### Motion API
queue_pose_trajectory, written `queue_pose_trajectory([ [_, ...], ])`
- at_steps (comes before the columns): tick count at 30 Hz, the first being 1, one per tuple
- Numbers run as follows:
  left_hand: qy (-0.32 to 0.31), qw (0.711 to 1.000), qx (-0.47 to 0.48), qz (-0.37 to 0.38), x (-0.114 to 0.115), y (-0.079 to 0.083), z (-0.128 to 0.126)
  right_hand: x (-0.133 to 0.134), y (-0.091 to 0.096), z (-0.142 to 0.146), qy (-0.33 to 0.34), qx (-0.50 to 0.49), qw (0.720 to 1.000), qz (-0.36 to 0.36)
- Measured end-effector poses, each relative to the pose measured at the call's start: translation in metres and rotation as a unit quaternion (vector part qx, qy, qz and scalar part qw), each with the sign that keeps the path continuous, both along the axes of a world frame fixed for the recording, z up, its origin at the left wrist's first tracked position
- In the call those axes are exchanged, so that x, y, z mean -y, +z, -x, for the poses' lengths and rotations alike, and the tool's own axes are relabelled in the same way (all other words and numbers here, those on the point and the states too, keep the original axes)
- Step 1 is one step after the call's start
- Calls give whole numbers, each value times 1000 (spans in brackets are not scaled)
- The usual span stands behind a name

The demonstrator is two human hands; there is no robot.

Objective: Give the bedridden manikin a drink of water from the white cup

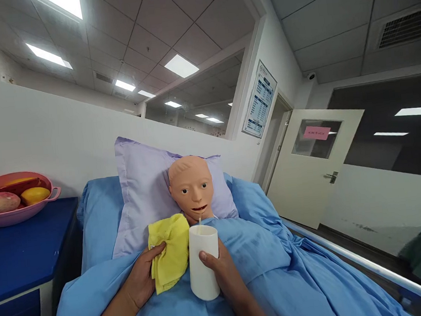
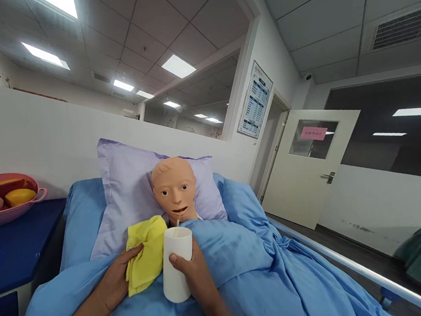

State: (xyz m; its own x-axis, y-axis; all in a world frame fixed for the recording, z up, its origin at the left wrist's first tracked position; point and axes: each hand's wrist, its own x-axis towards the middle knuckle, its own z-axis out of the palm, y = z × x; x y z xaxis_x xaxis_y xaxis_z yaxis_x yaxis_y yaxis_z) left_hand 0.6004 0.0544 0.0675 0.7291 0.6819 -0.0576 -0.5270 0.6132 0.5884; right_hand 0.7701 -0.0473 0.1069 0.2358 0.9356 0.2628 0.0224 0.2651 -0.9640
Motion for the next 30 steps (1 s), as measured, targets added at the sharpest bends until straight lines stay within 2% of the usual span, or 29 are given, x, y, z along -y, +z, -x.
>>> queue_pose_trajectory([
  [7,3,1000,1,-8,-3,-4,-1,-2,-2,-2,3,7,1000,-13],
  [16,8,1000,-7,1,1,4,0,1,1,-1,8,14,1000,-14],
  [30,10,1000,5,4,1,3,-1,-3,-6,-4,13,8,1000,-16],
])
